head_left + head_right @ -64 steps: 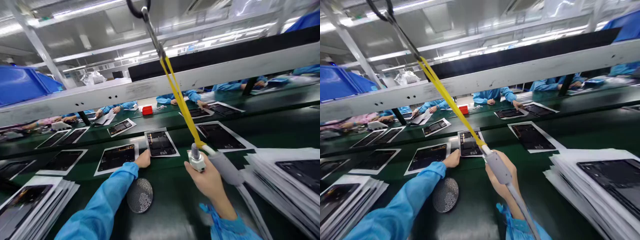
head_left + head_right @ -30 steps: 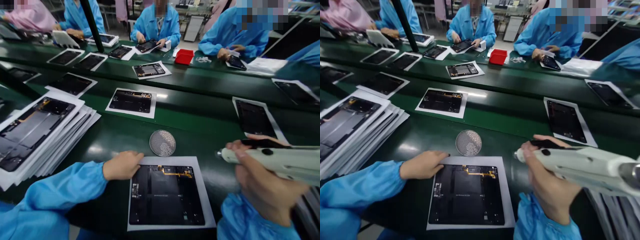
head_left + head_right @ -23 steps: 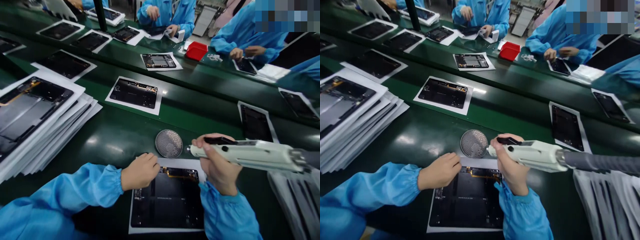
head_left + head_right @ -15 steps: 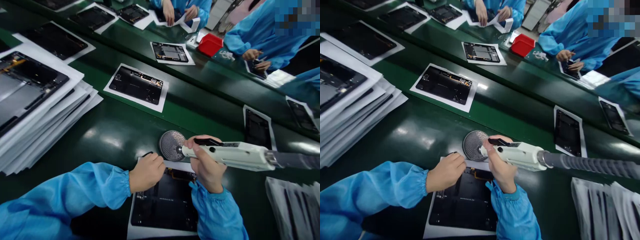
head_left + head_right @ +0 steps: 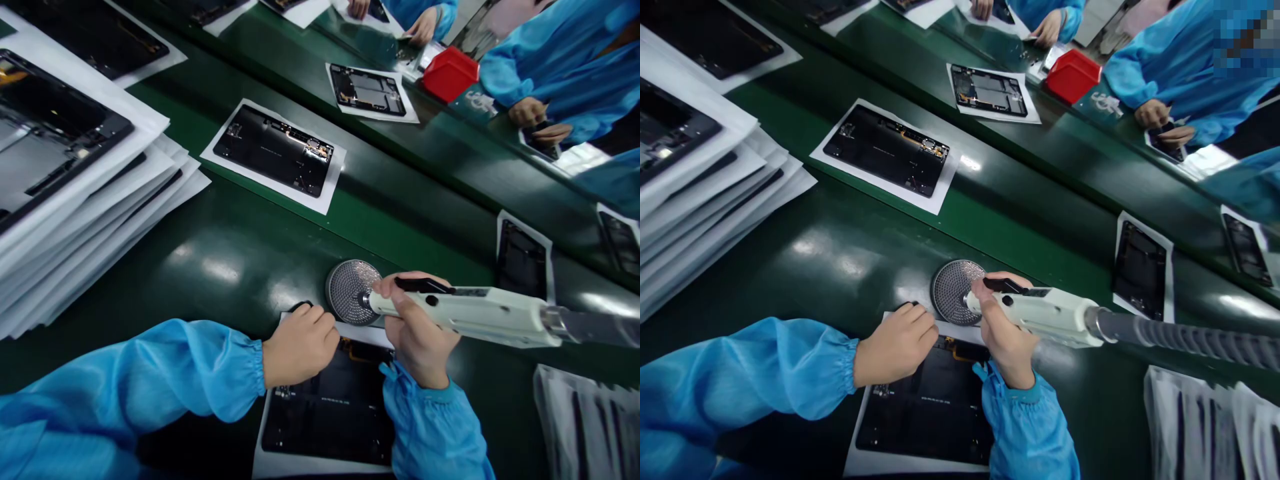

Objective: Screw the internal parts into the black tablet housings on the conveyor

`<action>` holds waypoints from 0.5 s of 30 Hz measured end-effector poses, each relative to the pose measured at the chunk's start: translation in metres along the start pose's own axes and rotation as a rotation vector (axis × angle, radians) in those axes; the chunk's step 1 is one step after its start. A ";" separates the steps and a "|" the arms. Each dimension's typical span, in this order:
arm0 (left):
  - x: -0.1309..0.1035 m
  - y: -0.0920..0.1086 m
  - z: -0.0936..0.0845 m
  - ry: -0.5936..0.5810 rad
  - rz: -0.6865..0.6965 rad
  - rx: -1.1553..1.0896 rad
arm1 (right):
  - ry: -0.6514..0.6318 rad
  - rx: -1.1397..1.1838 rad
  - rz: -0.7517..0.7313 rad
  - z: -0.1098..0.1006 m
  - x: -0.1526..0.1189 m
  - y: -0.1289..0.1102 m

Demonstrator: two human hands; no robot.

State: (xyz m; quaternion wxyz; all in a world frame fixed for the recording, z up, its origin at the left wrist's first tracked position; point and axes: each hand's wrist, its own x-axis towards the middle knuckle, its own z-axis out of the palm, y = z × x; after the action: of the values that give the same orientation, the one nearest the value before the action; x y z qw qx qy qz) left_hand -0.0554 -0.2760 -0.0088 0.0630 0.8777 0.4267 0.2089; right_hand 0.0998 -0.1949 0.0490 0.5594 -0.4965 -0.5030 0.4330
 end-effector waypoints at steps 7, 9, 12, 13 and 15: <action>0.001 0.000 0.002 -0.038 0.001 -0.024 | -0.029 -0.023 -0.007 0.002 -0.001 0.002; 0.001 0.000 0.002 -0.031 0.006 -0.028 | -0.034 -0.015 -0.015 0.002 0.000 0.001; 0.000 0.001 0.000 -0.050 0.016 -0.035 | -0.033 0.007 -0.056 -0.002 -0.001 -0.010; 0.000 0.001 -0.001 -0.069 0.021 -0.038 | -0.037 0.026 -0.077 -0.005 -0.002 -0.016; 0.000 0.000 -0.004 -0.114 0.032 -0.045 | -0.051 0.071 -0.116 -0.013 -0.008 -0.029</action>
State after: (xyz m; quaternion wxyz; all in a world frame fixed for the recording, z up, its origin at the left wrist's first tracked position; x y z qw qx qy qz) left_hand -0.0571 -0.2767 -0.0053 0.1036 0.8932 0.4035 0.1691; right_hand 0.1112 -0.2077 0.0768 0.5877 -0.4352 -0.5295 0.4300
